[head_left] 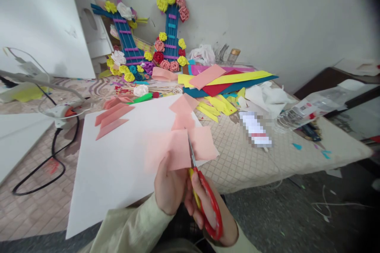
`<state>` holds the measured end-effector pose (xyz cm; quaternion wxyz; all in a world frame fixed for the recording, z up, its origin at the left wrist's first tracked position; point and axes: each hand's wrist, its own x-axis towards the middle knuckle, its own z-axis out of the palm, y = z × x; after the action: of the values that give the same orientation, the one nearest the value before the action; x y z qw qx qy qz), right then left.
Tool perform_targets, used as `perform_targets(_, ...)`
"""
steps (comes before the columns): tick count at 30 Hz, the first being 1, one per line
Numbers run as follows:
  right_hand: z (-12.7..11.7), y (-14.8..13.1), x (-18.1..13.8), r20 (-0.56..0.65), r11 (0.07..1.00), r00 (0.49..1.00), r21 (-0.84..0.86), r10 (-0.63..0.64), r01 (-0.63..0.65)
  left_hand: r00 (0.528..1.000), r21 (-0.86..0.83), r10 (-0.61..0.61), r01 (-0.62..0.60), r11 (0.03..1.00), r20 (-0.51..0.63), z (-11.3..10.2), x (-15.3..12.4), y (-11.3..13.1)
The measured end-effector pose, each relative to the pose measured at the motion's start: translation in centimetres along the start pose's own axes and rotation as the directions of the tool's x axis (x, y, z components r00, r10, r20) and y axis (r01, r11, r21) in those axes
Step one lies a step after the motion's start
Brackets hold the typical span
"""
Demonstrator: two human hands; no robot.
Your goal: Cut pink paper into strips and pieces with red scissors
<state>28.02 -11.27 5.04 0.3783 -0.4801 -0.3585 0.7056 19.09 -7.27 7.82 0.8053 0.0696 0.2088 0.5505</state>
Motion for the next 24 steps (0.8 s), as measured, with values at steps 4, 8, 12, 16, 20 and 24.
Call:
perform_targets(4, -0.2, -0.9, 0.4, 0.062, 0.988, 0.995, 0.127, 0.076, -0.084, 0.993, -0.093, 0.04, -0.05, 0.994, -0.112, 0.3, 0.3, -0.1)
perform_targets(8, -0.9, -1.8, 1.2, 0.21, 0.95, 0.961, 0.217, 0.179, -0.224, 0.987, -0.079, 0.061, -0.074, 0.994, -0.149, 0.3, 0.5, 0.4)
perform_targets(12, -2.2, -1.7, 2.2, 0.406, 0.899, 0.896, 0.305, 0.177, -0.316, 0.971, -0.095, 0.221, -0.229, 0.969, -0.092, -0.6, 1.4, 1.1)
perform_targets(16, -3.4, -1.4, 2.3, 0.384, 0.898, 0.917, 0.358, 0.11, -0.258, 0.918, -0.063, 0.34, -0.359, 0.931, -0.202, -1.4, 2.6, 1.9)
perform_targets(20, -4.5, -2.8, 1.2, 0.241, 0.929, 0.968, 0.339, 0.064, -0.146, 0.876, -0.009, 0.399, -0.417, 0.909, -0.272, -1.5, 2.9, 2.3)
perform_targets(24, -5.5, -5.0, 0.3, 0.111, 0.956, 0.994, 0.293, -0.012, -0.022, 0.869, 0.032, 0.427, -0.434, 0.901, -0.25, -2.0, 2.8, 2.3)
